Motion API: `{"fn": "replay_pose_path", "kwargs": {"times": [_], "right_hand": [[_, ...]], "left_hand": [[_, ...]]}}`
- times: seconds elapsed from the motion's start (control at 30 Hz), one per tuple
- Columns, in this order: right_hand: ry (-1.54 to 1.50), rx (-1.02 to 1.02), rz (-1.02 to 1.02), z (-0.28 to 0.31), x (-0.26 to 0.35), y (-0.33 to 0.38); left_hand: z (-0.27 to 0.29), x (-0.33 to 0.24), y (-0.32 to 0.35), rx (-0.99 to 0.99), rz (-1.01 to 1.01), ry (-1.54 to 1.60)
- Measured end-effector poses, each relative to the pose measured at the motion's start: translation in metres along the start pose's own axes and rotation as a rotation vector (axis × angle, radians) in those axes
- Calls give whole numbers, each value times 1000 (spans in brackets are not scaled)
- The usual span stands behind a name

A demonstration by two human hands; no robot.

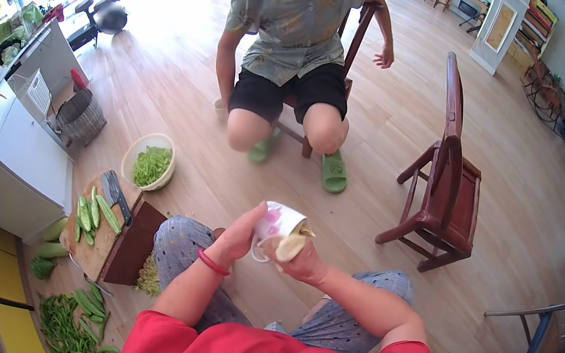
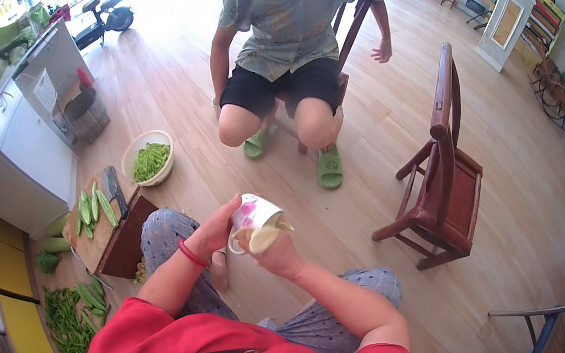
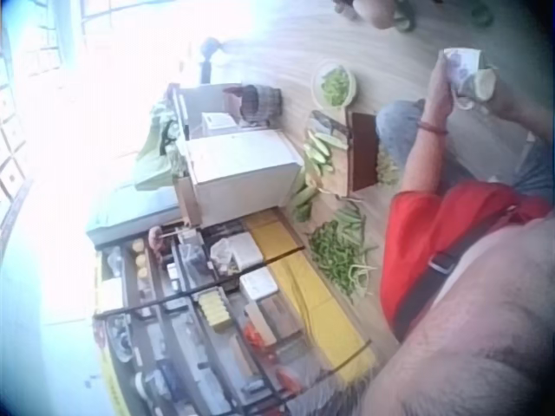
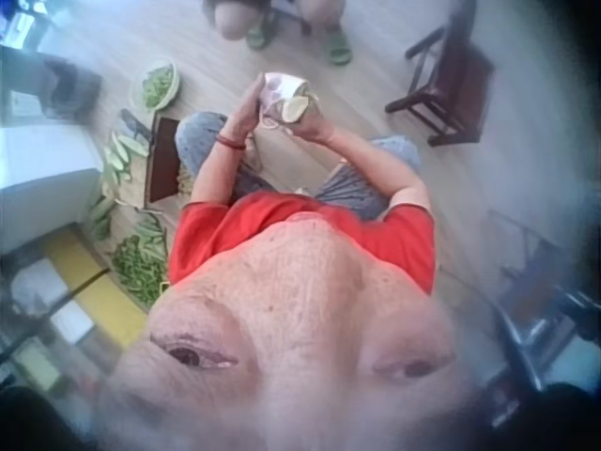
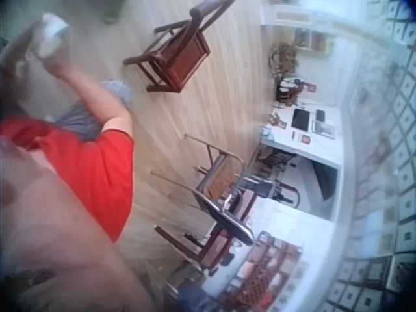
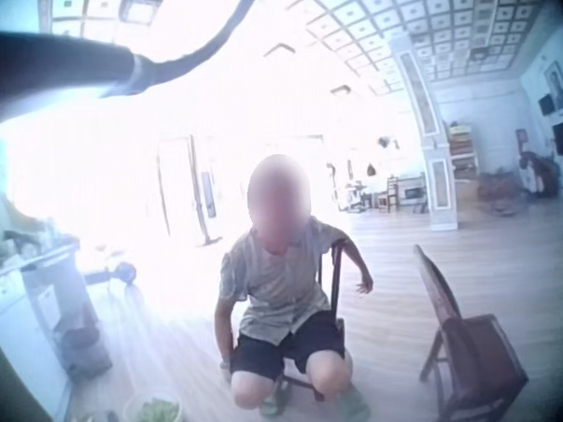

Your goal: The person sits on the floor and repeatedly wipes a white ceramic cup with a yellow cloth. The person holds the cup in one hand and uses the cloth to wipe the exterior and interior surfaces continuously.

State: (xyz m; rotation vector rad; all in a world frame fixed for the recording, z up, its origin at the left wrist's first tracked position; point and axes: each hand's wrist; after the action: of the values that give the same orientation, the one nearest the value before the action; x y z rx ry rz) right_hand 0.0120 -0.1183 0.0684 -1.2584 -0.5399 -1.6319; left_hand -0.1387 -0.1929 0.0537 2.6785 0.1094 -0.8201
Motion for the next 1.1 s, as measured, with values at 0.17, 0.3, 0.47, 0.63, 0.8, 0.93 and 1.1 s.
{"fn": "replay_pose_path", "kwargs": {"times": [0.17, 0.3, 0.47, 0.63, 0.8, 0.93, 1.1], "right_hand": [[-505, -266, -240, -11, -5, -4], [551, -115, 503, -23, -8, -12], [362, -36, 287, -26, -30, -12], [-425, -266, -212, -33, -5, -20], [677, -118, 359, -57, -17, -22], [346, -124, 255, -48, -17, -27], [-875, -270, -343, -29, 5, -31]], "left_hand": [[-14, 5, -1, 91, -144, 97], [8, -4, -3, 46, -42, 177], [5, 1, 3, -157, -67, 113], [-13, -10, 16, -8, -201, -19], [24, -10, 1, -69, -136, 21], [25, -12, 9, -93, -150, -59], [14, -7, 12, 18, -219, -105]]}}
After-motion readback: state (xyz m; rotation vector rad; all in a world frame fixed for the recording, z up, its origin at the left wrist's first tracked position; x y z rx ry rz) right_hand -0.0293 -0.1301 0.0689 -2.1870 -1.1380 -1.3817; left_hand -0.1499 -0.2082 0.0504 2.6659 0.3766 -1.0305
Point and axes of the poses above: each hand's wrist, its own y-axis away from the middle knuckle, its own z-axis out of the back of the hand, x = y × z, and after that the axes turned 10 degrees about y, right-handed
